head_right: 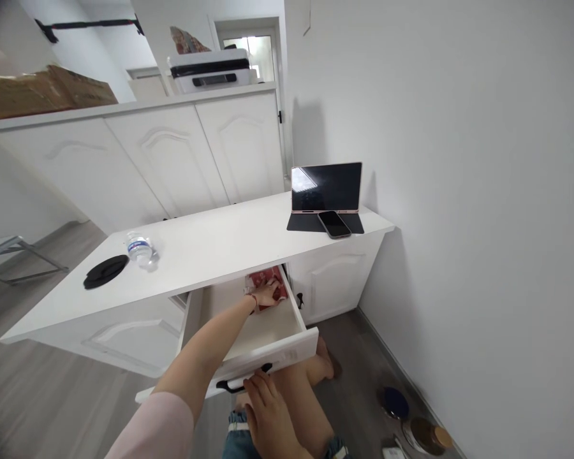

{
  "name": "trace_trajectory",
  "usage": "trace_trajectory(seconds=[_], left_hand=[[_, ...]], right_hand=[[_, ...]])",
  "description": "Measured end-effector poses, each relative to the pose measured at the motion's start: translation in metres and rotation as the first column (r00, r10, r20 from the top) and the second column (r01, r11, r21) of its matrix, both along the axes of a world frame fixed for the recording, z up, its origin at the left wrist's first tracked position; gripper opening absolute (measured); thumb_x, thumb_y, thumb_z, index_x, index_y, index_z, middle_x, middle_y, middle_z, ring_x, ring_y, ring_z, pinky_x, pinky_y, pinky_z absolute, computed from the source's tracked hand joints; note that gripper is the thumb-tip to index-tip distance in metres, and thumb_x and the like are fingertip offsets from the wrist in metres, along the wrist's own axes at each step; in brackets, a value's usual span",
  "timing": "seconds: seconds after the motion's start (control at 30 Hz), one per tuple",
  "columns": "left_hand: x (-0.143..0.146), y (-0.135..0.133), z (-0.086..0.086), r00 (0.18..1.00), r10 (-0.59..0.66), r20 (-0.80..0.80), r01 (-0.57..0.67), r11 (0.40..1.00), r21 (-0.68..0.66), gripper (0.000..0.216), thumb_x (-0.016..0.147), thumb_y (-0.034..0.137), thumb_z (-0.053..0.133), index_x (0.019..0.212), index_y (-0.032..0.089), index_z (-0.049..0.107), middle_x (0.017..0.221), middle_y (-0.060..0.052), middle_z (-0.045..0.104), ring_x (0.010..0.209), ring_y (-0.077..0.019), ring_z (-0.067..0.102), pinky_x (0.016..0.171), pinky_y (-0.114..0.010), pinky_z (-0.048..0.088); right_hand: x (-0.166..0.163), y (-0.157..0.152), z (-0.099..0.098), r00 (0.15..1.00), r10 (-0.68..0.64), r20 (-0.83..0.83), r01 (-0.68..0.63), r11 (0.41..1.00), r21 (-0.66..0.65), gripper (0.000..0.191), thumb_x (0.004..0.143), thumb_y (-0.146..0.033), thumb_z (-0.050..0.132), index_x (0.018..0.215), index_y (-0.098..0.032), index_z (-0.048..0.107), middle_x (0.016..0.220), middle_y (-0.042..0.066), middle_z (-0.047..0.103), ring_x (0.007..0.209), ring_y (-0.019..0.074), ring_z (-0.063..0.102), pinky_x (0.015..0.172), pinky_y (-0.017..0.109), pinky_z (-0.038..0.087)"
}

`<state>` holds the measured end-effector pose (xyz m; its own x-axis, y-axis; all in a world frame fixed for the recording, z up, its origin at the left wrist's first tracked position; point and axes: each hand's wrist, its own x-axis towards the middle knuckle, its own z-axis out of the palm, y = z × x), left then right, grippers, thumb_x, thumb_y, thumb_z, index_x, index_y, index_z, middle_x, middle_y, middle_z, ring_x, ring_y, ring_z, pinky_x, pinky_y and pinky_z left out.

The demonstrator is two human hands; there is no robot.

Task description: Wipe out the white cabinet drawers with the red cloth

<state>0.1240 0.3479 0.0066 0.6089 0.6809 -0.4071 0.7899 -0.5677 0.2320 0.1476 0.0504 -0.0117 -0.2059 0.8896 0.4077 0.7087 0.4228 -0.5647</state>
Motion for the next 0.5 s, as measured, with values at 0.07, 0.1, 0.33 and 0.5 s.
trace_trajectory(seconds=[0.07,0.1,0.33,0.5], left_hand=[[0.001,0.001,-0.001,0.999,0.043,0.008,-0.043,0.999,0.024,0.081,0.070,0.057,0.054,0.137,0.024,0.024,0.155,-0.009,0.007,0.138,-0.0445,0.001,0.105,-0.061,0.022],[0.002,0.001,-0.002,0.998,0.061,0.011,-0.061,0.998,0.033,0.085,0.070,0.056,0.055,0.140,0.023,0.020,0.155,-0.010,0.005,0.137,-0.0447,0.001,0.105,-0.060,0.023],[-0.001,0.000,-0.001,0.994,0.112,-0.008,-0.111,0.991,0.075,0.064,0.083,0.022,0.038,0.144,0.025,0.019,0.157,-0.005,0.002,0.139,-0.0379,0.004,0.106,-0.058,0.021],[-0.015,-0.002,0.000,0.989,0.140,-0.042,-0.136,0.986,0.095,0.060,0.087,0.016,0.030,0.145,0.028,0.019,0.157,-0.005,0.002,0.139,-0.0375,-0.004,0.105,-0.062,0.020]], right_hand=[[0.000,0.001,-0.001,1.000,0.005,0.000,-0.005,1.000,0.016,0.049,0.078,-0.005,0.047,0.126,-0.018,0.046,0.123,0.010,0.057,0.120,0.0218,0.048,0.096,0.036,0.048],[0.000,0.001,-0.001,1.000,0.005,-0.004,-0.005,1.000,0.022,0.049,0.078,-0.005,0.047,0.126,-0.019,0.047,0.122,0.010,0.058,0.120,0.0215,0.048,0.096,0.036,0.048],[0.000,0.001,0.002,1.000,-0.003,-0.021,0.004,1.000,0.014,0.047,0.080,-0.006,0.045,0.125,-0.019,0.048,0.121,0.010,0.058,0.119,0.0218,0.050,0.096,0.037,0.048],[-0.001,0.001,-0.004,1.000,-0.004,-0.027,0.004,1.000,-0.007,0.048,0.080,-0.005,0.044,0.126,-0.020,0.047,0.123,0.010,0.057,0.120,0.0223,0.048,0.096,0.038,0.047]])
